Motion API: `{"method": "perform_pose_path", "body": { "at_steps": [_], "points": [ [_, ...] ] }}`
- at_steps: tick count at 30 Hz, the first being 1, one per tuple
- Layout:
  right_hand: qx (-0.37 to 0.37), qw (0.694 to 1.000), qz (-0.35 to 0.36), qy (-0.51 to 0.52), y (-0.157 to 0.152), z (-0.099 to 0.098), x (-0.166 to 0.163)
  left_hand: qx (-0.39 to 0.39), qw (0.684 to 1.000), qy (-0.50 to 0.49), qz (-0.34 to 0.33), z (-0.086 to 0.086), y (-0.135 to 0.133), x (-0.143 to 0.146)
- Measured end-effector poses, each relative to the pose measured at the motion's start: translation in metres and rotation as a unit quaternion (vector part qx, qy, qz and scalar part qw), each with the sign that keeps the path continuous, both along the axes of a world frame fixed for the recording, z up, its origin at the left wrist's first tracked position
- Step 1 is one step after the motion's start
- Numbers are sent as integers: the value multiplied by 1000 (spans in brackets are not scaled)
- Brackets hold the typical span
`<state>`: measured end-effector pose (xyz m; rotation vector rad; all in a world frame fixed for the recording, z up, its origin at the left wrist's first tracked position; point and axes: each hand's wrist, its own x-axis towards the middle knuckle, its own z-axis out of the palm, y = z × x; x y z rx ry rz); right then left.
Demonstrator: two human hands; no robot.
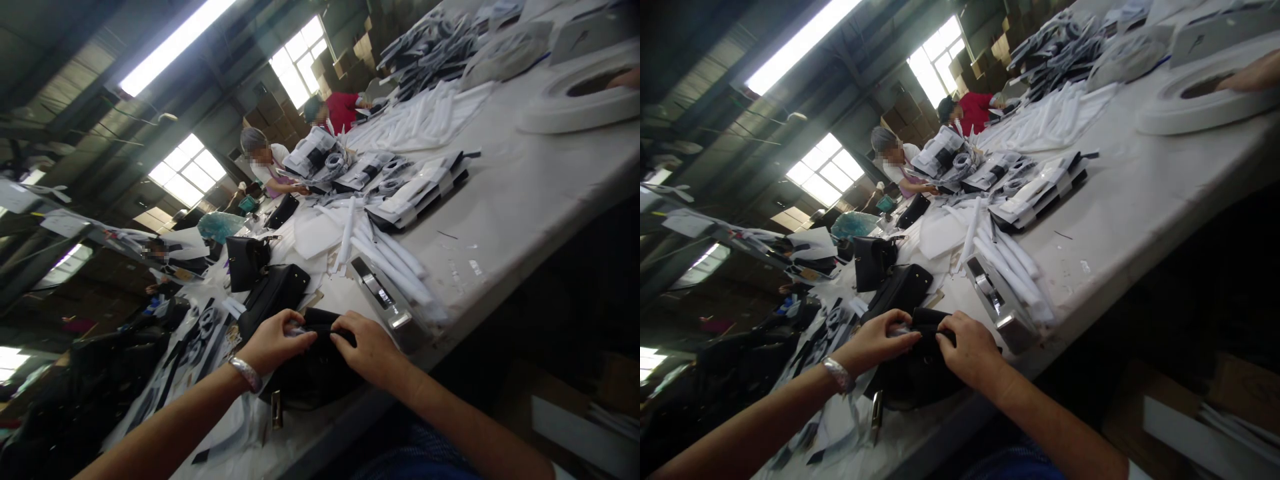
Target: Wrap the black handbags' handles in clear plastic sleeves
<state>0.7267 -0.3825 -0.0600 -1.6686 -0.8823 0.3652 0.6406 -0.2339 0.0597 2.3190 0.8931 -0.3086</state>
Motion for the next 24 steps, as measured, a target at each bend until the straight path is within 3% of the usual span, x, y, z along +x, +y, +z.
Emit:
{"method": "perform_pose_path", "body": {
  "at_steps": [2, 6, 11, 16, 24],
  "points": [
    [10, 1000, -7, 8, 1, 0, -1, -38, 999, 14, 33, -3, 3, 4],
    [39, 999, -18, 33, 2, 5, -3, -59, 998, 17, 14, 0, 0, 5],
    [91, 990, 58, 92, 0, 6, 4, -88, 995, 26, 33, 6, -7, 6],
    [120, 981, 75, 131, 2, -3, 6, -49, 998, 29, 35, 3, -8, 7],
    [130, 986, 44, 91, 3, -6, -1, 0, 1000, -1, -6, -6, -7, 4]
  ]
}}
